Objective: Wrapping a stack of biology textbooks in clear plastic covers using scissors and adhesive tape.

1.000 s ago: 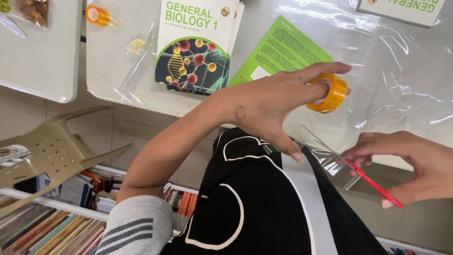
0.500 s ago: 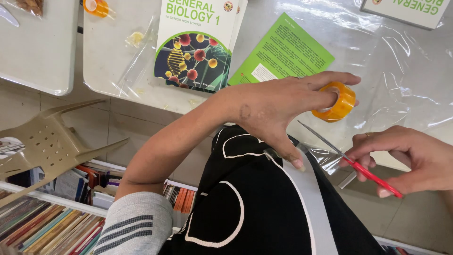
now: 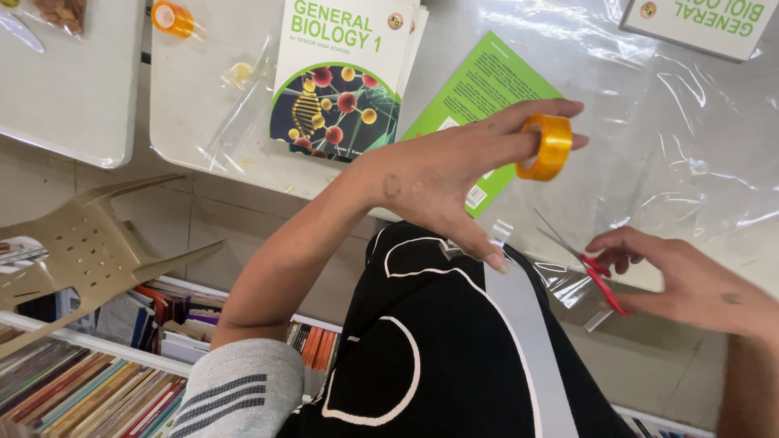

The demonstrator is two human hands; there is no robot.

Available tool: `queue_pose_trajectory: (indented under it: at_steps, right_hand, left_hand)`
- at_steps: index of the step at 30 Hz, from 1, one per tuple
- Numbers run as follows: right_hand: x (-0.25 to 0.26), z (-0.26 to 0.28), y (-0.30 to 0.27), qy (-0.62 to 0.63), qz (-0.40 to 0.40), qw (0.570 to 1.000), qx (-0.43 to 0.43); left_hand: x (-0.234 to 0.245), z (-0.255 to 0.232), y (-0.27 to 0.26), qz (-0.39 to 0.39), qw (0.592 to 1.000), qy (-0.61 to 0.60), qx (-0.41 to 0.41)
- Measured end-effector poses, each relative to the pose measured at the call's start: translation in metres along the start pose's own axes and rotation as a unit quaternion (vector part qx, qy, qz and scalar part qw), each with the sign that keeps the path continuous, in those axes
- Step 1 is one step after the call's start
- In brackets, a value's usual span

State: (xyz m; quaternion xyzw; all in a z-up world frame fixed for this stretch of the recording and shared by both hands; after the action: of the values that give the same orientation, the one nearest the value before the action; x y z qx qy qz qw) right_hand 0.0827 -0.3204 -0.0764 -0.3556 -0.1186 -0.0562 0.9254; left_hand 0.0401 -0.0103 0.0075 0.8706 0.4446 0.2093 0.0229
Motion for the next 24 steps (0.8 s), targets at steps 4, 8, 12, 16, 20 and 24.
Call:
queue_pose_trajectory:
  at_steps: [4,8,12,16,20,24]
  right_hand:
    - [-0.023,-0.027,0.04,-0.061,-0.185,0.958,-0.208]
    - [-0.054,-0.057,0.071,-0.148,-0.335,0.911,-0.191]
    - [-0.091,-0.109,0.097,-0.232,-0.383,0.88,-0.159]
    - [-0.102,-0.137,0.106,-0.231,-0.325,0.904,-0.155]
    - [-0.079,-0.078,0.093,-0.186,-0.378,0.905,-0.056]
    - [-0.035,0.014,0.084,-0.09,-0.504,0.857,0.061]
  left_hand:
    - [0.003,0.015,-0.016,-0.045,0.999,0.022,0.001]
    - [-0.002,0.041,-0.028,-0.093,0.993,-0.061,0.031]
    - [-0.009,0.062,-0.039,-0.137,0.96,-0.24,0.047]
    - [-0.016,0.081,-0.04,-0.166,0.904,-0.386,0.079]
    - [-0.021,0.094,-0.042,-0.22,0.853,-0.471,0.048]
    - [-0.026,0.095,-0.043,-0.255,0.874,-0.408,0.073]
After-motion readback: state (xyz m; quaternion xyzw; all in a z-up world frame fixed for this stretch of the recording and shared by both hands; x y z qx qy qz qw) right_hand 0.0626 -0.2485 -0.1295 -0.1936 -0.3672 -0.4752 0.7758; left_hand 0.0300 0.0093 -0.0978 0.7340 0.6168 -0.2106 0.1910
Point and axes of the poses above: each hand's wrist, its own y-axis towards the middle knuckle, its own x-axis out of the back of the hand, z = x × y, the point moved 6 cm from there along y, towards the middle knuckle, and after that the axes turned 5 degrees about -x, right-handed, at the moved point
